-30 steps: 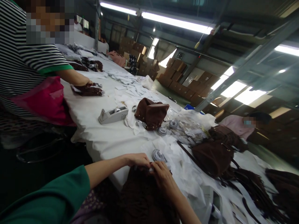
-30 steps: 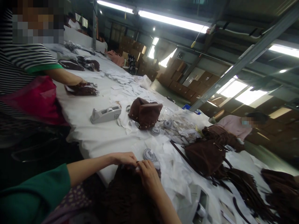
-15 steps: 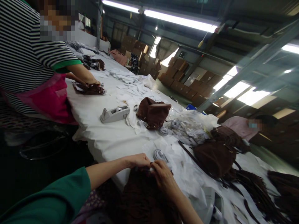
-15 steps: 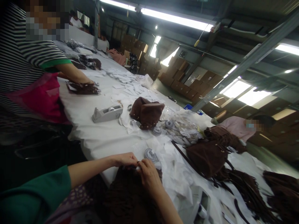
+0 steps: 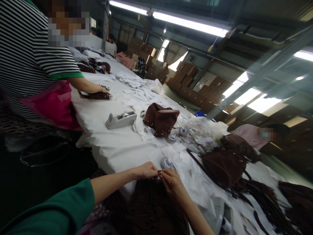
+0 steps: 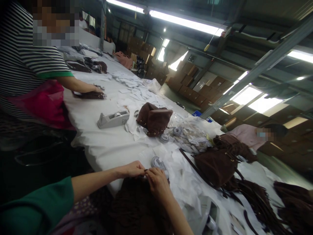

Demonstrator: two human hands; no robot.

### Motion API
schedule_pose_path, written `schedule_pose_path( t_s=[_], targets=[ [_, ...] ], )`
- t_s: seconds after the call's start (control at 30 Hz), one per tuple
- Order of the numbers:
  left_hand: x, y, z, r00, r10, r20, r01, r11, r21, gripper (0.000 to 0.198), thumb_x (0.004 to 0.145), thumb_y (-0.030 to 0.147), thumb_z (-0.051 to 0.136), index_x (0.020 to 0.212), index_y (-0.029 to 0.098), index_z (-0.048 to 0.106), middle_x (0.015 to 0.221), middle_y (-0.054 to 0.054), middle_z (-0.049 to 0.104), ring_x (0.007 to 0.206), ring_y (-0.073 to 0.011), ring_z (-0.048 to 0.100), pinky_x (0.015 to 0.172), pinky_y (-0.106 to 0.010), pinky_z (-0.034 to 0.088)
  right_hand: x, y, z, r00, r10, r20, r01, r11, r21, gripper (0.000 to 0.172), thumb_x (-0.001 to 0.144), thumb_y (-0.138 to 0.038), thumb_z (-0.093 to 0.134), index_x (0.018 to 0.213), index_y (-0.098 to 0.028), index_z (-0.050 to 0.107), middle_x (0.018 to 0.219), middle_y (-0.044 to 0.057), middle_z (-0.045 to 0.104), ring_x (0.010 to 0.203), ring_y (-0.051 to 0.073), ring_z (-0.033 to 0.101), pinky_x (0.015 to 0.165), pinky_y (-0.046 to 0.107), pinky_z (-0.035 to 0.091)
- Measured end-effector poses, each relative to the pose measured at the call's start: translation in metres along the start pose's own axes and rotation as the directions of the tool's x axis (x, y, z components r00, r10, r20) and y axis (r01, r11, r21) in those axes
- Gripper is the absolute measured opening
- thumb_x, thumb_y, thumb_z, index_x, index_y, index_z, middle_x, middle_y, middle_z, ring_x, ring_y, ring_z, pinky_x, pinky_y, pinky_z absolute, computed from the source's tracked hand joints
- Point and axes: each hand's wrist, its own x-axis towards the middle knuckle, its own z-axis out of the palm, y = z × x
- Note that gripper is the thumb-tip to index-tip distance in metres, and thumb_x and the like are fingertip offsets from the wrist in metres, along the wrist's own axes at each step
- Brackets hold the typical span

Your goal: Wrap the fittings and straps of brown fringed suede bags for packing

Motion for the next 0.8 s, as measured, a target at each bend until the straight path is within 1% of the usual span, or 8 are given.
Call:
schedule_pose_path(
  t_s=[0.13,0.2,0.3,0.33,0.4,0.47,0.63,0.8],
  targets=[
    [0.0,0.0,0.004,1.0,0.02,-0.01,-0.02,0.997,0.07,0.027,0.069,0.027,0.048,0.045,0.017,0.041,0.041,0.006,0.03,0.042,-0.0066,0.026,0.044,-0.024,0.017,-0.001,0.007,0.012,0.994,0.064,-0.087,-0.054,0.993,0.107,0.021,0.09,-0.019,0.043,0.084,-0.019,0.064,0.083,0.006,0.066,0.081,0.02,0.06,0.075,0.035,0.046],
    [0.002,-0.002,0.005,0.999,0.033,-0.017,-0.03,0.993,0.114,0.025,0.067,0.024,0.049,0.045,0.017,0.042,0.041,0.006,0.031,0.042,-0.007,0.026,0.045,-0.024,0.018,-0.002,0.009,0.017,0.98,0.169,-0.105,-0.146,0.97,0.192,0.017,0.086,-0.018,0.048,0.096,-0.019,0.062,0.081,0.005,0.066,0.077,0.02,0.061,0.071,0.033,0.048],
    [0.004,-0.003,0.008,0.998,0.06,-0.018,-0.057,0.985,0.163,0.021,0.065,0.02,0.049,0.045,0.016,0.046,0.041,0.005,0.033,0.044,-0.008,0.029,0.047,-0.025,0.019,-0.002,0.01,0.019,0.96,0.265,-0.086,-0.238,0.941,0.241,0.04,0.081,-0.013,0.052,0.12,-0.018,0.052,0.079,0.003,0.065,0.072,0.019,0.062,0.067,0.031,0.049],
    [0.004,-0.004,0.008,0.997,0.069,-0.018,-0.065,0.983,0.171,0.02,0.065,0.019,0.049,0.045,0.016,0.047,0.042,0.005,0.034,0.045,-0.0083,0.03,0.047,-0.024,0.02,-0.002,0.009,0.018,0.965,0.253,-0.074,-0.233,0.949,0.212,0.038,0.081,-0.013,0.052,0.118,-0.019,0.055,0.078,0.004,0.064,0.072,0.019,0.061,0.066,0.031,0.049],
    [0.004,-0.004,0.008,0.997,0.076,-0.018,-0.072,0.982,0.172,0.02,0.065,0.019,0.048,0.046,0.016,0.047,0.043,0.005,0.034,0.046,-0.0086,0.031,0.048,-0.024,0.02,-0.003,0.005,0.016,0.976,0.205,-0.07,-0.196,0.974,0.115,0.022,0.084,-0.015,0.051,0.099,-0.02,0.066,0.076,0.005,0.063,0.074,0.021,0.06,0.067,0.032,0.048],
    [0.003,-0.003,0.005,0.997,0.072,-0.004,-0.07,0.985,0.157,0.021,0.067,0.022,0.048,0.047,0.017,0.046,0.043,0.005,0.032,0.045,-0.0084,0.03,0.046,-0.024,0.019,-0.004,0.001,0.015,0.98,0.173,-0.094,-0.17,0.985,0.032,0.021,0.088,-0.018,0.048,0.084,-0.021,0.068,0.076,0.006,0.061,0.075,0.021,0.059,0.065,0.032,0.046],
    [-0.001,0.0,-0.001,0.997,0.046,0.067,-0.053,0.991,0.119,0.02,0.068,0.027,0.053,0.052,0.016,0.05,0.045,0.006,0.035,0.043,-0.0076,0.028,0.044,-0.024,0.017,-0.007,-0.002,0.02,0.982,0.105,-0.158,-0.114,0.992,-0.047,0.023,0.09,-0.015,0.045,0.085,-0.019,0.067,0.079,0.006,0.062,0.078,0.021,0.057,0.068,0.032,0.046],
    [0.001,0.0,0.002,1.0,0.003,0.013,-0.004,0.995,0.096,0.019,0.067,0.025,0.054,0.051,0.015,0.055,0.042,0.005,0.037,0.042,-0.0076,0.029,0.043,-0.024,0.017,-0.007,0.002,0.023,0.982,0.07,-0.174,-0.077,0.996,-0.037,0.023,0.089,-0.011,0.043,0.088,-0.017,0.065,0.081,0.007,0.063,0.079,0.021,0.057,0.071,0.032,0.047]
  ],
)
